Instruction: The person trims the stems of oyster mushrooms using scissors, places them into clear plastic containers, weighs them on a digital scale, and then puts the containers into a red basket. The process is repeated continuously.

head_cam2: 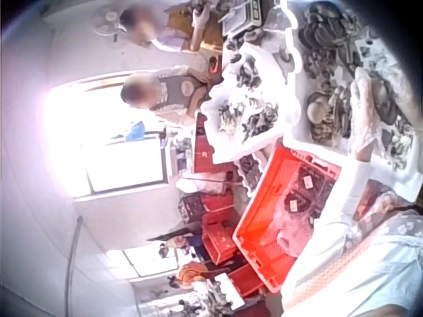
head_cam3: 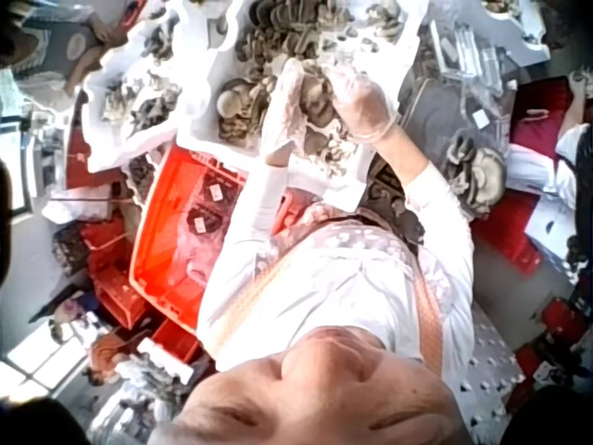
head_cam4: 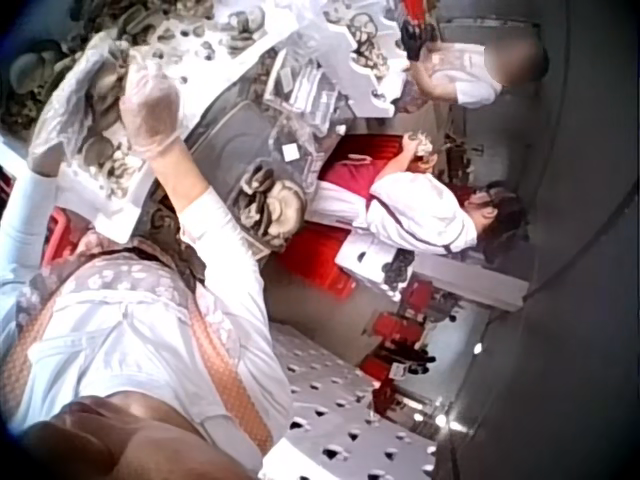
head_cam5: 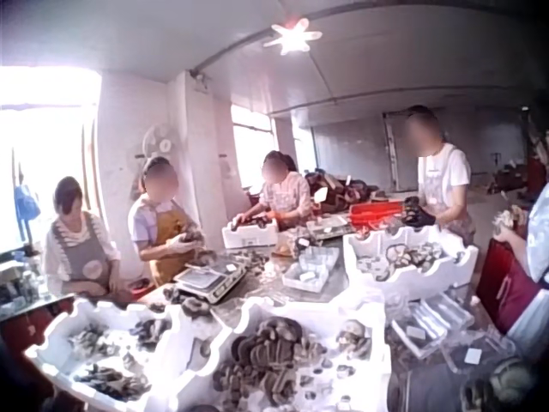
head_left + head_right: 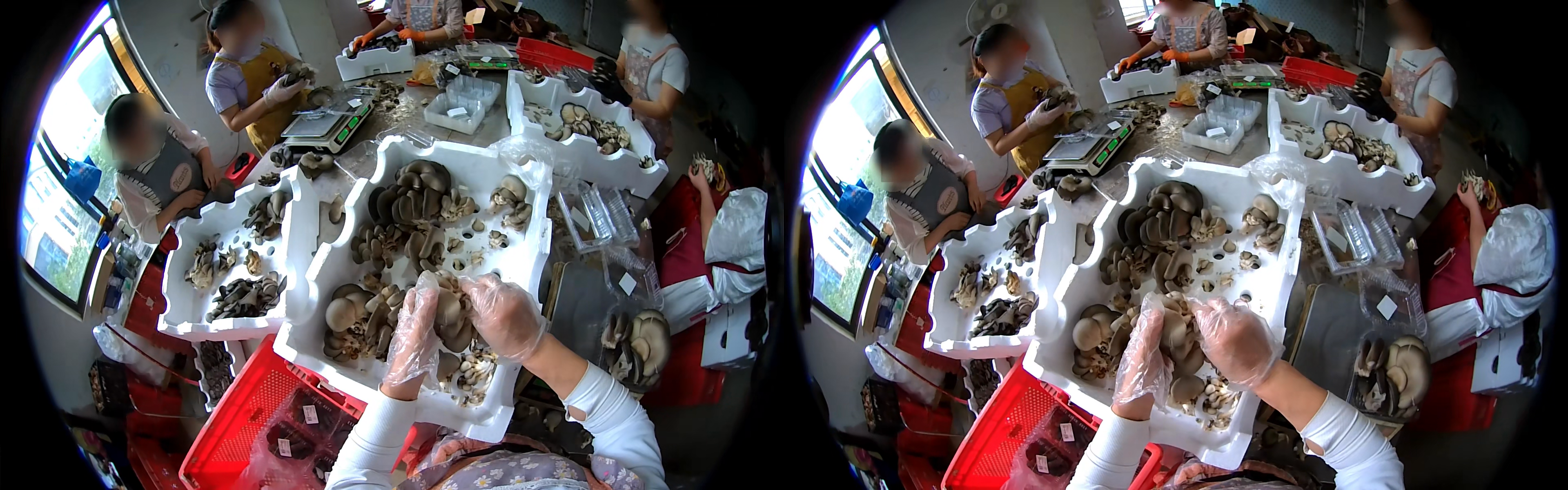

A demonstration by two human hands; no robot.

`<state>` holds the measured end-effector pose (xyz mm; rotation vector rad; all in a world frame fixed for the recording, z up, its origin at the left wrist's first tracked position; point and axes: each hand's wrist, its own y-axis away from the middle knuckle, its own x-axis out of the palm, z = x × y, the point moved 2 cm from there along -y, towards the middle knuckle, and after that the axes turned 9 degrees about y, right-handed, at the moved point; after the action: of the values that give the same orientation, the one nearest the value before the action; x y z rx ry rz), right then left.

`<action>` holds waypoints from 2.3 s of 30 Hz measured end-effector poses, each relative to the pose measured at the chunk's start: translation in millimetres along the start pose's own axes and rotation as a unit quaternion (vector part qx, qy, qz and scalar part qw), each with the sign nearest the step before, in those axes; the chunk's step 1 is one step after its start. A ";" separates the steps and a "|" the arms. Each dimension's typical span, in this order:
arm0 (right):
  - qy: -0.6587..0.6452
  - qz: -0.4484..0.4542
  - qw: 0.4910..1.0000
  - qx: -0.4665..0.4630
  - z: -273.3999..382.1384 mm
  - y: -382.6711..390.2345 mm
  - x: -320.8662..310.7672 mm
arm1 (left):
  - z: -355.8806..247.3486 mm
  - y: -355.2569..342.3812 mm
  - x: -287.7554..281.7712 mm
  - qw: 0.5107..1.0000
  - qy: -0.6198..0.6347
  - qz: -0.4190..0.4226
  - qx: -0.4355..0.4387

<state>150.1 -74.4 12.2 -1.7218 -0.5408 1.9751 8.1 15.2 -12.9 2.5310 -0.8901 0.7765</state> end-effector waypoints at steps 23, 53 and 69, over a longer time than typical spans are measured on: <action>-0.314 -0.017 0.921 0.232 -39.5 -25.0 -27.7 | -12.1 7.6 2.3 0.978 0.202 -0.026 -0.050; -0.297 0.090 0.949 0.053 -22.8 -17.0 -35.8 | -10.4 -3.1 -11.3 0.939 0.334 0.010 -0.082; 0.025 -0.042 0.996 -0.076 -20.7 -24.3 -41.4 | -5.2 -3.9 -13.7 0.974 0.212 -0.038 -0.065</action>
<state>177.2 -78.6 56.7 -1.8027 -0.7512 1.8692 -0.3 26.9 -17.5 2.1508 -0.6687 1.1369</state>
